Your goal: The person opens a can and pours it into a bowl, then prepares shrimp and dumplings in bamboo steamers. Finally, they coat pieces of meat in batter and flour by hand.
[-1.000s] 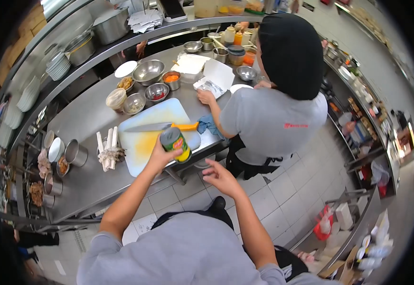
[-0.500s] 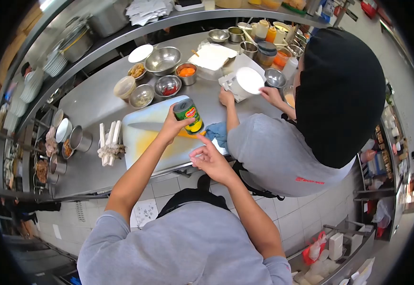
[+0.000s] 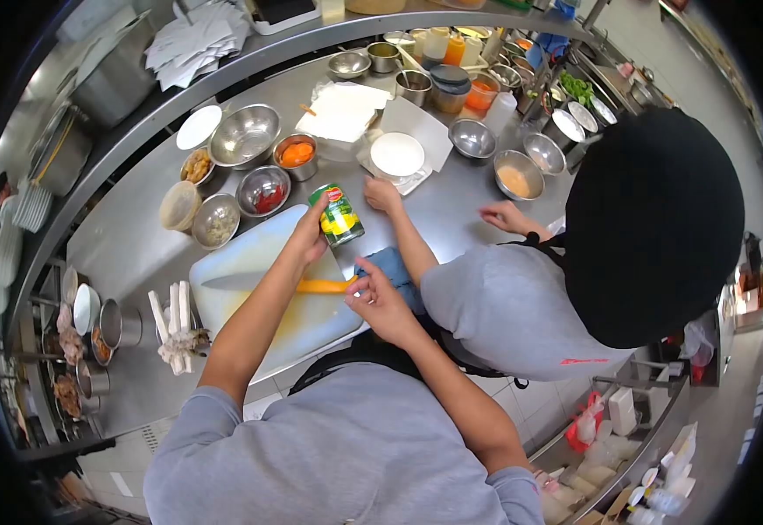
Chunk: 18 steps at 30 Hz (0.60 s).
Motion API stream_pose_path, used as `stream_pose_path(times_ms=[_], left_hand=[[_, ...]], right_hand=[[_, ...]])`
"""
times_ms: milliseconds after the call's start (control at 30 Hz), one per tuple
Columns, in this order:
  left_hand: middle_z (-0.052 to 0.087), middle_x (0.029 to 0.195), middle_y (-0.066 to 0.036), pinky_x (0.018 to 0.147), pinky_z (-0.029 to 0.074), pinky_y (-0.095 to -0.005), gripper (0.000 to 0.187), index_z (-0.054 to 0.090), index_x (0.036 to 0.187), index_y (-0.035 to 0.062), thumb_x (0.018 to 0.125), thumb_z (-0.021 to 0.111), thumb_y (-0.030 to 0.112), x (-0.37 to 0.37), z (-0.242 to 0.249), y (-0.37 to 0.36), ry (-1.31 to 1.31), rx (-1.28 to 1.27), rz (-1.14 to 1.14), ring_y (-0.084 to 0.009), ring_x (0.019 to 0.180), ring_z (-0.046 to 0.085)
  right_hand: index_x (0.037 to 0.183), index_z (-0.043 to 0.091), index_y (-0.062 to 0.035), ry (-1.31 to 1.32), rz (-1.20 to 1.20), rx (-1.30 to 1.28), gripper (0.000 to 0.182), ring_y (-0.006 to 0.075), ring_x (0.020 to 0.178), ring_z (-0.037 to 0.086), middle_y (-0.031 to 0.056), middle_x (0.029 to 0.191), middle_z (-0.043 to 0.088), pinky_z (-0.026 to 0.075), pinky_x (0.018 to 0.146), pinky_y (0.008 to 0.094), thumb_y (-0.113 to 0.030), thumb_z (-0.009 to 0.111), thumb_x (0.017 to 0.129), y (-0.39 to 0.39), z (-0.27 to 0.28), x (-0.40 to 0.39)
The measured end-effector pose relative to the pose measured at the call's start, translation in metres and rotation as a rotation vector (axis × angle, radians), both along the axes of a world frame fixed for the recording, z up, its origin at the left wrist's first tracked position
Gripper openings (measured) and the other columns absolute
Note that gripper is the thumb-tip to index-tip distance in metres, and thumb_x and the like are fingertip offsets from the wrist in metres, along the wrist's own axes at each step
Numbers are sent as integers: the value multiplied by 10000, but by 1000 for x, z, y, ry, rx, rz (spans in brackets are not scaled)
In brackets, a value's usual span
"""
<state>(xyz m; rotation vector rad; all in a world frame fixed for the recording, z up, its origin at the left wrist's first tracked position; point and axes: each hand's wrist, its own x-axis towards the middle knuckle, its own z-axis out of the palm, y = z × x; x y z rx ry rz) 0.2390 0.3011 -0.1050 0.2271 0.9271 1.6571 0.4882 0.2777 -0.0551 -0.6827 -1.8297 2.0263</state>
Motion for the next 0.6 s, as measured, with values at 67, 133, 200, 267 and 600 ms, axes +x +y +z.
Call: stream_pose_path(times_ms=[67,133,200,267,600], left_hand=[[658,1125,-111,916,539,-441,568,487,1294,64,930,634,475,3,1,7,-119,-30,-68,-246,1025,661],[672,1107,-122,928,534,-438,558,507,1285,66,938,613,491,12,13,13,-185,-8,-112,-245,1014,669],[648,1179,-132,946,526,-432,562,471,1326,61,943,628,441,22,18,23,-195,57,-119,-254,1060,655],[634,1200,-129,952,523,-432,563,454,1341,56,945,635,413,37,21,32,-123,65,-116,-260,1079,646],[404,1479,-167,1061,390,-428,933,241,1524,-3,944,286,725,78,46,77,146,64,-515,-242,1308,453]], right_hand=[[1538,167,-34,-56,9,5,828,97,881,563,105,1159,577,489,783,253,-100,689,899,2,-2,-2],[1545,140,-37,-125,-114,31,889,144,979,577,150,1272,531,502,838,285,-114,720,875,8,-9,-7],[1553,103,-39,-126,-251,-17,937,182,1085,562,181,1369,469,496,905,314,-95,731,861,19,-5,-10],[1563,55,-38,-57,-395,-143,973,211,1198,517,199,1450,393,471,985,341,-45,723,855,34,8,-12],[1447,280,-29,145,-547,119,820,235,1216,536,149,1355,445,502,974,348,35,756,783,114,-15,49]])
